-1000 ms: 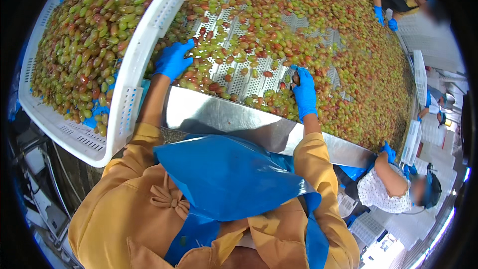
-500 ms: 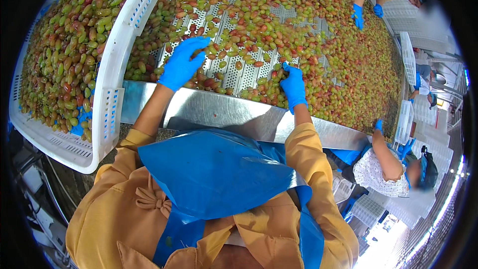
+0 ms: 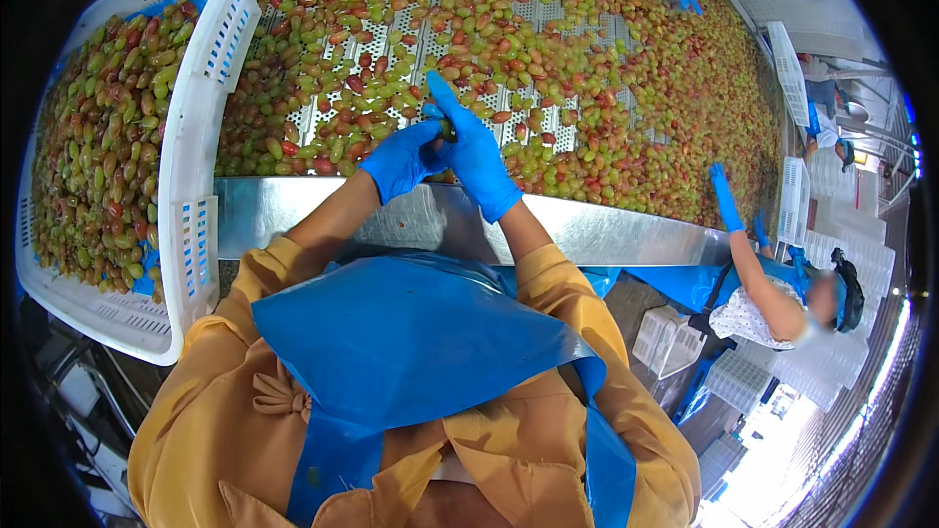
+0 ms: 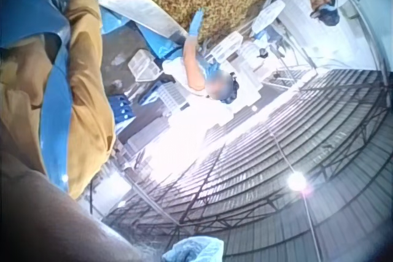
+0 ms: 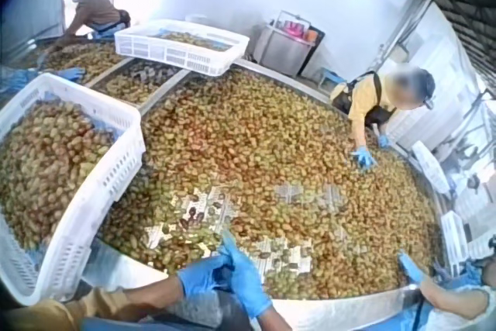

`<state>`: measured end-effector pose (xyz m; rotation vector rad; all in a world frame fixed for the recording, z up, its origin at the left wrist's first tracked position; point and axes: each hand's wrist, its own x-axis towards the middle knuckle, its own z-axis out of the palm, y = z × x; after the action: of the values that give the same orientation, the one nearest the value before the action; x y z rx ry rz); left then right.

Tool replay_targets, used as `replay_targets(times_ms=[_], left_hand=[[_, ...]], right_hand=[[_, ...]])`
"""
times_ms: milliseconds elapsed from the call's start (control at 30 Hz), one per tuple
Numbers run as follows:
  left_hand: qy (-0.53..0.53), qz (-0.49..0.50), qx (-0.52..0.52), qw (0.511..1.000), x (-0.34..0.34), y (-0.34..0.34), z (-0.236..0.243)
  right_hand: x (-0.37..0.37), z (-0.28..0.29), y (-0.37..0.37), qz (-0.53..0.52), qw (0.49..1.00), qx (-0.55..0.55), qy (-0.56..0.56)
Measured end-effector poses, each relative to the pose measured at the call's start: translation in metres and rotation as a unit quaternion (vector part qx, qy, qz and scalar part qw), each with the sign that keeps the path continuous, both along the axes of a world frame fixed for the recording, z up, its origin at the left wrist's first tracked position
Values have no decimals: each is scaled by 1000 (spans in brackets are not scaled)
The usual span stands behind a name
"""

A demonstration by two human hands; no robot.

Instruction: The person sorts olives on a rotating drum by hand, picking out unwanted items and placing them into a white basket. The person wears blue gloves and a blue apron while working alongside other workers in a food processing facility.

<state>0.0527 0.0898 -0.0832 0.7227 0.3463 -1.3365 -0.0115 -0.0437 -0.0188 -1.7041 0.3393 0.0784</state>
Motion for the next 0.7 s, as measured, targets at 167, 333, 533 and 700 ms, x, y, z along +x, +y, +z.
replay_targets(times_ms=[167,333,533,700], left_hand=[[-24,46,80,995,12,-4,21],[-115,47,99,987,12,6,35],[-93,43,77,992,24,19,31],[-60,14,48,997,32,34,29]], right_hand=[[10,7,-39,1,996,-13,-83],[-33,-20,-89,15,984,-145,104],[-44,-27,-48,180,854,-422,244],[-33,-18,-19,-36,946,-281,160]])
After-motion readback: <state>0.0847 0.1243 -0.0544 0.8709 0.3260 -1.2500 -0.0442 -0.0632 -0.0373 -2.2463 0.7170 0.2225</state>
